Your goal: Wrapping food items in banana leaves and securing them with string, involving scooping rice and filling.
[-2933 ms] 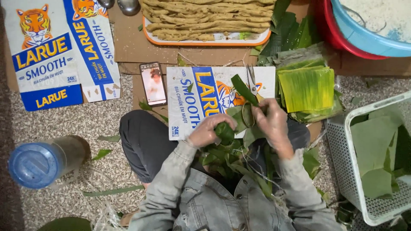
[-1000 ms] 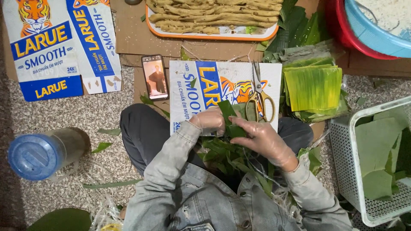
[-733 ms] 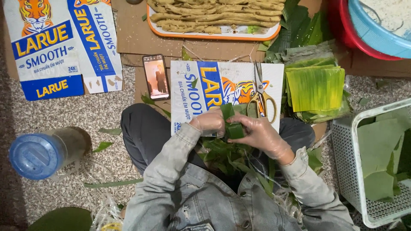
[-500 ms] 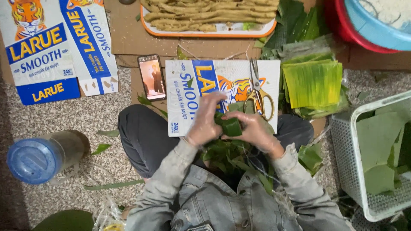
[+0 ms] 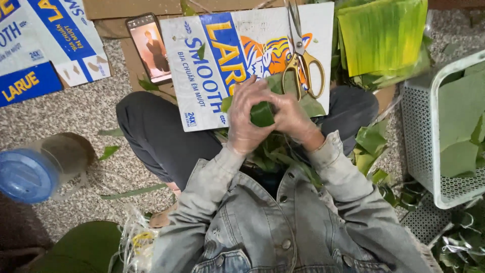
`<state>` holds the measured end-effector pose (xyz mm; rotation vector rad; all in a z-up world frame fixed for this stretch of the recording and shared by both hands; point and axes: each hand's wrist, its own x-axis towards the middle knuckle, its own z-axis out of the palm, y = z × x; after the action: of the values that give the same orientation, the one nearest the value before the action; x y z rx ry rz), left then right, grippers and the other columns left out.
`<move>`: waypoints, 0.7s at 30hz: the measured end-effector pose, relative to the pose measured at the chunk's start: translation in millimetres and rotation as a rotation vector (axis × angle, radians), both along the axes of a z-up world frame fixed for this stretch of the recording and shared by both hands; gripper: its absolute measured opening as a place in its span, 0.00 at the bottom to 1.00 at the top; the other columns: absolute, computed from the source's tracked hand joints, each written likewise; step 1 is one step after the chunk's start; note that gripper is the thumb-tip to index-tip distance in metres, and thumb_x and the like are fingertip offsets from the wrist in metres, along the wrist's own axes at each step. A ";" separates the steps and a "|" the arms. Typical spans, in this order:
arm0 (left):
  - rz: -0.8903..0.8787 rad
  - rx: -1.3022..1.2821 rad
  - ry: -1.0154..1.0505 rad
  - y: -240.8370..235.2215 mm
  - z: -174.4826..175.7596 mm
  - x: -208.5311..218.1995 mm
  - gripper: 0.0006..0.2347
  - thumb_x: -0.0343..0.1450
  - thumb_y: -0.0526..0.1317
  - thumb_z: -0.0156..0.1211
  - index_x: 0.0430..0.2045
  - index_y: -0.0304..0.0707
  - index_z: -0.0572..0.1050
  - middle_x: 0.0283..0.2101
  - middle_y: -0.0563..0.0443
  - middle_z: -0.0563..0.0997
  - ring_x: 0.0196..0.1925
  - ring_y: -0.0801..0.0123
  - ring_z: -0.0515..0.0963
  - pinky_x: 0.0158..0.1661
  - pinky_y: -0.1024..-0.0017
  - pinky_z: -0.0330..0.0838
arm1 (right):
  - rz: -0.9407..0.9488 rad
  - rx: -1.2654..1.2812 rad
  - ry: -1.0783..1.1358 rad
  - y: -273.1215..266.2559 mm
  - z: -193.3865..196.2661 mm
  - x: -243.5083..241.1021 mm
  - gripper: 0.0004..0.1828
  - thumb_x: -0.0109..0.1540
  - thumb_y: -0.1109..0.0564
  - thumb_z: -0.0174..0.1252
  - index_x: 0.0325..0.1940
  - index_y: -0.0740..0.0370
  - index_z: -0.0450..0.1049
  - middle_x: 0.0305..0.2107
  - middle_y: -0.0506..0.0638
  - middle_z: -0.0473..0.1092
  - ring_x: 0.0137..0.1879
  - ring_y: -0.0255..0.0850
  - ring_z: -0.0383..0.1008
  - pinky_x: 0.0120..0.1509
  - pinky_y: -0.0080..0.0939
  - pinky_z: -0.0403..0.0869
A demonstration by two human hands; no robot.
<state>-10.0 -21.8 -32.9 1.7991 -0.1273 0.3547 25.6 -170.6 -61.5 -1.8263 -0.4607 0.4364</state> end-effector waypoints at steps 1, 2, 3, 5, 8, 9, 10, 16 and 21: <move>0.030 -0.019 -0.018 -3.3 -2.5 1.0 0.20 0.60 0.32 0.75 0.45 0.43 0.75 0.55 0.44 0.77 0.67 0.44 0.70 0.69 0.33 0.52 | -0.033 0.010 -0.019 -1.1 -1.0 -1.5 0.26 0.52 0.56 0.78 0.52 0.60 0.79 0.43 0.57 0.80 0.54 0.53 0.79 0.59 0.53 0.75; 0.063 -0.039 -0.034 -6.7 -4.8 1.4 0.20 0.60 0.35 0.76 0.44 0.44 0.76 0.55 0.45 0.78 0.68 0.44 0.69 0.69 0.30 0.48 | -0.064 0.019 -0.036 -2.2 -1.9 -3.3 0.22 0.56 0.56 0.75 0.52 0.60 0.78 0.42 0.58 0.80 0.53 0.53 0.79 0.59 0.53 0.75; 0.062 -0.040 -0.031 -5.8 -4.4 4.1 0.20 0.60 0.35 0.76 0.44 0.44 0.76 0.55 0.45 0.78 0.68 0.44 0.69 0.69 0.30 0.48 | -0.065 0.018 -0.032 -8.5 24.0 1.8 0.22 0.56 0.56 0.75 0.52 0.60 0.78 0.42 0.58 0.80 0.53 0.53 0.79 0.59 0.53 0.75; 0.075 -0.165 -0.087 -3.0 -4.9 10.3 0.14 0.64 0.35 0.74 0.40 0.42 0.77 0.47 0.47 0.81 0.57 0.53 0.79 0.70 0.39 0.51 | 0.214 -0.585 -0.044 -20.3 74.2 12.4 0.49 0.47 0.47 0.80 0.67 0.62 0.65 0.49 0.64 0.76 0.56 0.57 0.77 0.62 0.59 0.74; 0.047 -0.193 -0.080 4.6 -24.3 9.7 0.13 0.63 0.35 0.75 0.38 0.43 0.76 0.41 0.50 0.84 0.47 0.57 0.84 0.67 0.38 0.56 | 0.175 -0.702 -0.051 -76.9 64.2 -39.3 0.13 0.55 0.46 0.68 0.41 0.48 0.79 0.32 0.46 0.80 0.44 0.47 0.81 0.48 0.50 0.77; 0.045 -0.194 -0.082 4.1 -28.1 8.7 0.13 0.63 0.35 0.75 0.38 0.43 0.76 0.41 0.50 0.84 0.47 0.57 0.84 0.67 0.38 0.56 | 0.172 -0.702 -0.052 -81.7 52.0 -54.9 0.13 0.55 0.46 0.68 0.41 0.48 0.79 0.32 0.46 0.80 0.44 0.47 0.81 0.48 0.50 0.77; 0.046 -0.174 -0.082 3.7 -31.7 9.1 0.14 0.62 0.36 0.76 0.37 0.42 0.76 0.40 0.50 0.84 0.45 0.56 0.85 0.65 0.40 0.60 | 0.248 -0.887 -0.244 -86.1 39.7 -69.9 0.09 0.55 0.46 0.65 0.36 0.47 0.76 0.26 0.46 0.75 0.34 0.46 0.78 0.38 0.50 0.74; 0.089 -0.151 -0.071 2.5 -39.1 11.1 0.15 0.57 0.39 0.79 0.32 0.42 0.77 0.36 0.54 0.85 0.40 0.58 0.86 0.60 0.51 0.71 | 0.340 -0.975 -0.335 -137.0 -6.2 -95.9 0.06 0.54 0.50 0.63 0.35 0.45 0.78 0.31 0.47 0.74 0.36 0.46 0.76 0.41 0.45 0.74; 0.053 -0.156 -0.022 0.3 -42.6 10.3 0.18 0.56 0.42 0.80 0.35 0.43 0.78 0.38 0.53 0.84 0.42 0.57 0.85 0.59 0.54 0.72 | -0.153 -0.275 0.111 -125.8 114.5 -47.4 0.11 0.60 0.54 0.66 0.46 0.55 0.82 0.41 0.55 0.80 0.47 0.48 0.81 0.51 0.46 0.77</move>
<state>0.3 -21.4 -75.5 1.6467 -0.0652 0.4115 -21.7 -296.4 53.1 -2.0724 -0.1891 0.5115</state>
